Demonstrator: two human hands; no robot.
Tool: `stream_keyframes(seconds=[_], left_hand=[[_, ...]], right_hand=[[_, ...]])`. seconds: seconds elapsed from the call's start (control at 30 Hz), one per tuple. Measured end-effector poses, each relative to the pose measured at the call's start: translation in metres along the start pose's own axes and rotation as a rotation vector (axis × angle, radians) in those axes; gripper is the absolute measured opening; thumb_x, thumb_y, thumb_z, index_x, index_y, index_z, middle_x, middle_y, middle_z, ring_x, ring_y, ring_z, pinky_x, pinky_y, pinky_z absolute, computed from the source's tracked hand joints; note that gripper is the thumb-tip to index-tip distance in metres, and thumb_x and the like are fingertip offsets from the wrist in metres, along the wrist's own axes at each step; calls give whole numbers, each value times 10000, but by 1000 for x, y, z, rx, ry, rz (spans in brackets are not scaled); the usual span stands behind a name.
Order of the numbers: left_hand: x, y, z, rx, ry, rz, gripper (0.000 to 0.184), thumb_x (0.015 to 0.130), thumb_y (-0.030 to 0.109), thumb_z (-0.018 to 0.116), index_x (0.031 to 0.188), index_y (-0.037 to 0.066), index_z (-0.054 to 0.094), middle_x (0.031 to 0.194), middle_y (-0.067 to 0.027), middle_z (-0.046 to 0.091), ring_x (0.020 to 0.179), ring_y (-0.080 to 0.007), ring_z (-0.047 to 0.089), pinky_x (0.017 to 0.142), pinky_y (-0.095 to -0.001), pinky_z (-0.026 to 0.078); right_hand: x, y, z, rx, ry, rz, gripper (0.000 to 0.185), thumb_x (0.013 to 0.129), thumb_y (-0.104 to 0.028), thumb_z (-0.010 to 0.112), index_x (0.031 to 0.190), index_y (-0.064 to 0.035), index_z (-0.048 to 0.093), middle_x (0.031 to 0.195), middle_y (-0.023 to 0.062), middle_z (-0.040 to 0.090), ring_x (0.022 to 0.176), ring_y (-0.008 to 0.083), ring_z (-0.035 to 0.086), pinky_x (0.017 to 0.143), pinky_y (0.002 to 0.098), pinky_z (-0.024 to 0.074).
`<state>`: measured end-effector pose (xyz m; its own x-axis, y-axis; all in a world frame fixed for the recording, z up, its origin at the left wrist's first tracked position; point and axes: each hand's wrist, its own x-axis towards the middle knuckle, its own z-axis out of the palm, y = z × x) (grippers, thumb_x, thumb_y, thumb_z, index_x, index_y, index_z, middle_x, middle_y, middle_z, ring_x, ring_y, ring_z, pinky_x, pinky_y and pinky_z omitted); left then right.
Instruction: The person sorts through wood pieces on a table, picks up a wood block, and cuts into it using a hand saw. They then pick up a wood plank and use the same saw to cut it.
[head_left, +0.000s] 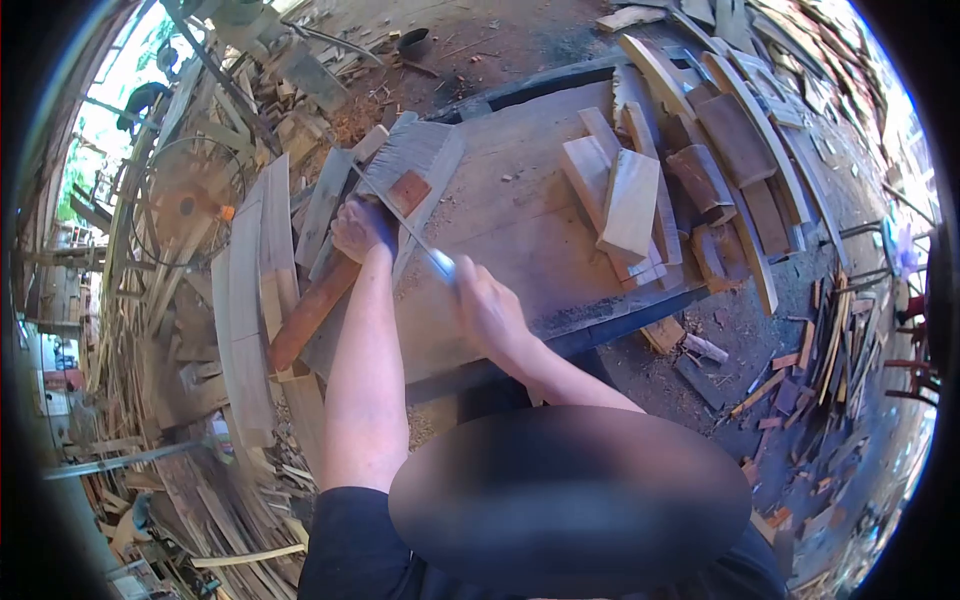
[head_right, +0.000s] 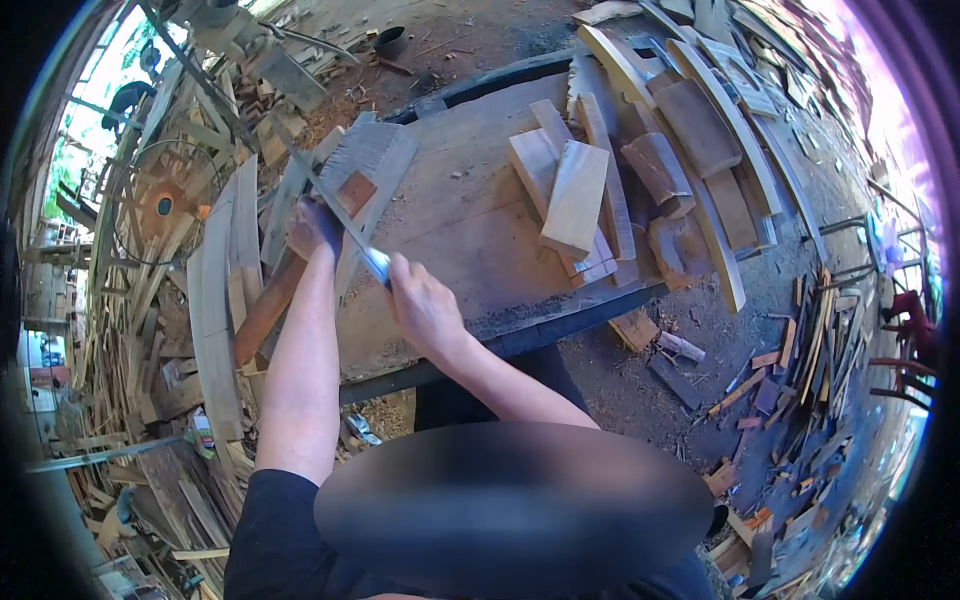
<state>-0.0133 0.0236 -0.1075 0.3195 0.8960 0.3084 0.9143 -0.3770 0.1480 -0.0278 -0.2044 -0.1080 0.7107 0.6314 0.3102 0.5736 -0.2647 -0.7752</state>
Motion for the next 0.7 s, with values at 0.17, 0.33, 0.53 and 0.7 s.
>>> stream_keyframes(seconds=[0.17,0.33,0.53,0.7], left_hand=[[4,0,3,-4,-19,-30,338,947,242,420,964,84,718,1035,-111,711,983,-321,657,844,-452,499],[5,-10,16,1,38,55,337,943,293,446,935,85,712,1023,-112,709,998,-325,645,860,-463,482],[17,-23,32,-8,-60,-51,337,960,288,402,1013,102,679,1074,-100,689,1038,-308,616,891,-463,448],[9,-20,24,30,-72,-23,358,963,281,380,1012,100,686,1090,-102,691,1037,-308,617,880,-466,455]], right_hand=[[-86,5,-59,115,-66,111,238,850,-109,656,954,-30,457,770,201,563,687,439,587,596,502,465],[-2,2,-10,22,-62,36,241,874,-150,638,1024,-33,490,808,188,593,725,382,634,618,475,524],[-44,8,-34,40,-37,32,318,850,-147,665,1086,-30,488,796,162,583,719,370,636,618,460,529],[-65,7,-59,30,-102,48,320,849,-138,660,1097,-26,492,822,163,591,730,364,639,611,447,528]])
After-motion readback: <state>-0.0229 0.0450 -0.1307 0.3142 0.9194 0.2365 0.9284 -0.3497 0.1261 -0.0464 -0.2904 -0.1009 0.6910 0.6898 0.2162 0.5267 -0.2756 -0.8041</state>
